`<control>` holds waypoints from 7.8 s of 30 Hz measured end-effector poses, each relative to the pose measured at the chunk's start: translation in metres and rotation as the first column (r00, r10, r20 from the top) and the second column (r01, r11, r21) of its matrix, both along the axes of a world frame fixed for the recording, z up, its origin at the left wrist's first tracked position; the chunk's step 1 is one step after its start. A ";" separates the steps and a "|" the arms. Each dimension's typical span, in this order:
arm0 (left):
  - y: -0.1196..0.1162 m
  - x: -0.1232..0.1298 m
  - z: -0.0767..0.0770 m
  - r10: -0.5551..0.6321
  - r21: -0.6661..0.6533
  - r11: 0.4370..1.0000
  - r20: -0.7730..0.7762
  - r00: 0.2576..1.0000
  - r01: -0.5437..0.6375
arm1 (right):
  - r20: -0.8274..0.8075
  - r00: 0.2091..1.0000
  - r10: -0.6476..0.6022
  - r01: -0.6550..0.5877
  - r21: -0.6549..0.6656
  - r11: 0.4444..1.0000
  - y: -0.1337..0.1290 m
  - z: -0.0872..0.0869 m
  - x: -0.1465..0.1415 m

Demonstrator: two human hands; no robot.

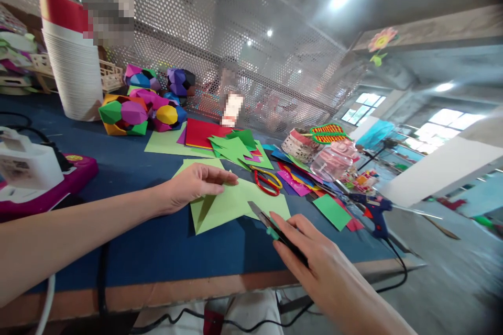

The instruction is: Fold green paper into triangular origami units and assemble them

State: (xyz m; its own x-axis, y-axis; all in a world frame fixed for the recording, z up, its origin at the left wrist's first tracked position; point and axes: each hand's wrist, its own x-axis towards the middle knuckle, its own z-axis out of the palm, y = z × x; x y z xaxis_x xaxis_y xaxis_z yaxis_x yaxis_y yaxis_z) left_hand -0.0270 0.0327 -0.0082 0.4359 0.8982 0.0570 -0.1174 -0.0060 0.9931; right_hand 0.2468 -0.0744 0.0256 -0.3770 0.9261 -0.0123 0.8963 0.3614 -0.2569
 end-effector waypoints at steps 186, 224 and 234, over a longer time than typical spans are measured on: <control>0.023 -0.012 -0.004 0.708 0.624 0.621 -0.187 0.681 -0.474 | -0.765 0.578 -0.284 0.046 -0.317 0.947 0.180 0.021 -0.045; 0.044 -0.039 -0.006 0.612 0.617 0.786 -0.765 0.203 -0.046 | -0.130 0.912 0.389 -0.382 0.079 0.921 0.129 0.037 -0.011; 0.044 -0.039 -0.006 0.612 0.613 0.788 -0.767 0.194 -0.061 | 0.059 0.991 0.119 -0.115 -0.064 0.991 0.079 0.007 0.064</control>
